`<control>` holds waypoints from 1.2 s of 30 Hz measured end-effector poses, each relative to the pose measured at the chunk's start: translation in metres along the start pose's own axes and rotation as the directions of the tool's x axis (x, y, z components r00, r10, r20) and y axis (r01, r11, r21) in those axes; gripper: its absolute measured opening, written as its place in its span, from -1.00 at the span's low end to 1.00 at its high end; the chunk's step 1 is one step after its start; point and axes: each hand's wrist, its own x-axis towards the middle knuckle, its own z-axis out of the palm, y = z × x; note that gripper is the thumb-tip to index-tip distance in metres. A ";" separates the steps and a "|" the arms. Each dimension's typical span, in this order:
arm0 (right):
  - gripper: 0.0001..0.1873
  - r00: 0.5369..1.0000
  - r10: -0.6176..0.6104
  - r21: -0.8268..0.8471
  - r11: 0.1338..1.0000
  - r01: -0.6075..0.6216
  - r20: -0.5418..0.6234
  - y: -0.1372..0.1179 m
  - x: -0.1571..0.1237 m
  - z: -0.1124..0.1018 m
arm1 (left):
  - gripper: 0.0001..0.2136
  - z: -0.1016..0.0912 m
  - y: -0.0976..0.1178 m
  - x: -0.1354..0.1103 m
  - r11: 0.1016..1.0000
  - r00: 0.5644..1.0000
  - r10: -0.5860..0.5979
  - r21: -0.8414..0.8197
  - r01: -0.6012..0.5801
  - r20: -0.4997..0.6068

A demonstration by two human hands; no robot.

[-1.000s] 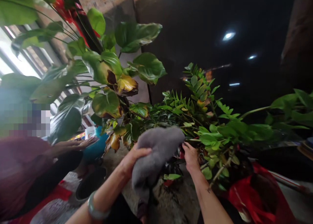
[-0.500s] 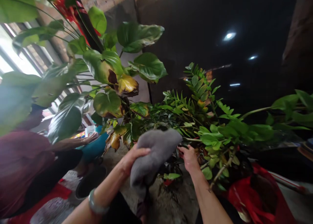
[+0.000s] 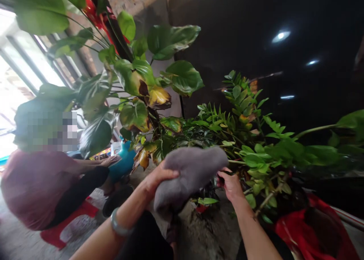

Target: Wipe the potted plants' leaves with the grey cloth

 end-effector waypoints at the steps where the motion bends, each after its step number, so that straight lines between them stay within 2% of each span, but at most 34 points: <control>1: -0.83 1.000 0.009 0.016 1.000 -0.009 0.006 0.000 0.000 0.000 | -0.72 0.001 0.006 0.007 0.997 0.997 0.062 -0.033 -0.064 -0.044; 3: -0.78 0.999 0.031 0.059 0.998 -0.032 0.013 0.001 -0.001 0.001 | -0.74 0.002 0.005 0.022 0.992 0.988 0.088 -0.082 -0.098 -0.127; 6: -0.77 0.998 0.065 0.087 0.994 -0.065 -0.001 0.003 -0.001 0.000 | -0.79 -0.003 -0.030 0.026 0.997 0.982 -0.079 -0.034 0.074 -0.174; 8: -0.80 0.995 0.099 0.078 0.992 -0.097 -0.015 0.005 0.000 -0.002 | -0.76 -0.011 -0.054 0.012 0.987 0.982 -0.144 0.052 0.151 -0.119; 10: -0.80 0.993 0.121 0.065 0.991 -0.119 -0.015 0.006 0.000 -0.004 | -0.74 -0.019 -0.061 -0.006 0.975 0.980 -0.192 0.104 0.196 -0.045; 12: -0.80 0.993 0.119 0.064 0.991 -0.119 -0.006 0.005 -0.001 -0.006 | -0.74 -0.024 -0.046 -0.020 0.983 0.987 -0.160 0.087 0.161 -0.017; 13: -0.81 0.994 0.113 0.067 0.991 -0.113 -0.001 0.005 -0.002 -0.006 | -0.73 -0.026 -0.032 -0.022 0.993 0.994 -0.103 0.048 0.105 -0.034; 14: -0.81 0.994 0.106 0.071 0.992 -0.106 0.002 0.004 -0.002 -0.005 | -0.73 -0.028 -0.017 -0.022 1.000 0.997 -0.029 -0.003 0.029 -0.075; 16: -0.82 0.995 0.097 0.078 0.992 -0.097 0.007 0.003 -0.004 -0.003 | -0.71 -0.030 0.010 -0.013 0.987 0.975 0.086 -0.118 -0.112 -0.204; 18: -0.81 0.995 0.095 0.087 0.992 -0.096 0.011 0.003 -0.005 -0.001 | -0.70 -0.034 0.022 -0.002 0.959 0.929 0.104 -0.213 -0.188 -0.354; 19: -0.81 0.995 0.097 0.092 0.991 -0.097 0.012 0.002 -0.005 0.001 | -0.69 -0.036 0.021 0.002 0.951 0.904 0.075 -0.242 -0.192 -0.422; 21: -0.81 0.995 0.099 0.099 0.990 -0.100 0.012 0.002 -0.007 0.003 | -0.67 -0.043 0.005 0.000 0.956 0.862 -0.025 -0.265 -0.128 -0.507; 24: -0.79 0.994 0.113 0.086 0.990 -0.113 0.001 -0.001 -0.008 0.003 | -0.67 -0.054 -0.027 -0.025 0.967 0.850 -0.176 -0.248 0.056 -0.497; 26: -0.79 0.992 0.126 0.074 0.989 -0.125 -0.008 -0.002 -0.008 0.002 | -0.68 -0.060 -0.032 -0.045 0.963 0.849 -0.216 -0.249 0.103 -0.483; 27: -0.79 0.992 0.127 0.071 0.989 -0.126 -0.008 -0.002 -0.008 0.001 | -0.69 -0.063 -0.027 -0.051 0.965 0.851 -0.200 -0.248 0.085 -0.486; 29: -0.79 0.994 0.114 0.070 0.991 -0.113 -0.002 -0.001 -0.007 0.000 | -0.70 -0.066 -0.007 -0.052 0.973 0.854 -0.088 -0.228 -0.037 -0.513; 32: -0.79 0.994 0.105 0.066 0.992 -0.106 0.014 0.000 -0.007 0.002 | -0.71 -0.068 0.024 -0.026 0.942 0.817 0.149 -0.171 -0.288 -0.557; 33: -0.78 0.994 0.111 0.067 0.991 -0.112 0.022 0.001 -0.007 0.003 | -0.73 -0.070 0.026 -0.014 0.932 0.807 0.179 -0.167 -0.323 -0.563; 35: -0.78 0.992 0.122 0.076 0.989 -0.124 0.030 0.000 -0.008 0.007 | -0.76 -0.072 0.014 0.002 0.944 0.804 0.138 -0.170 -0.284 -0.578; 36: -0.79 0.991 0.131 0.082 0.988 -0.133 0.030 -0.001 -0.009 0.008 | -0.77 -0.074 0.000 0.005 0.963 0.800 0.060 -0.177 -0.205 -0.596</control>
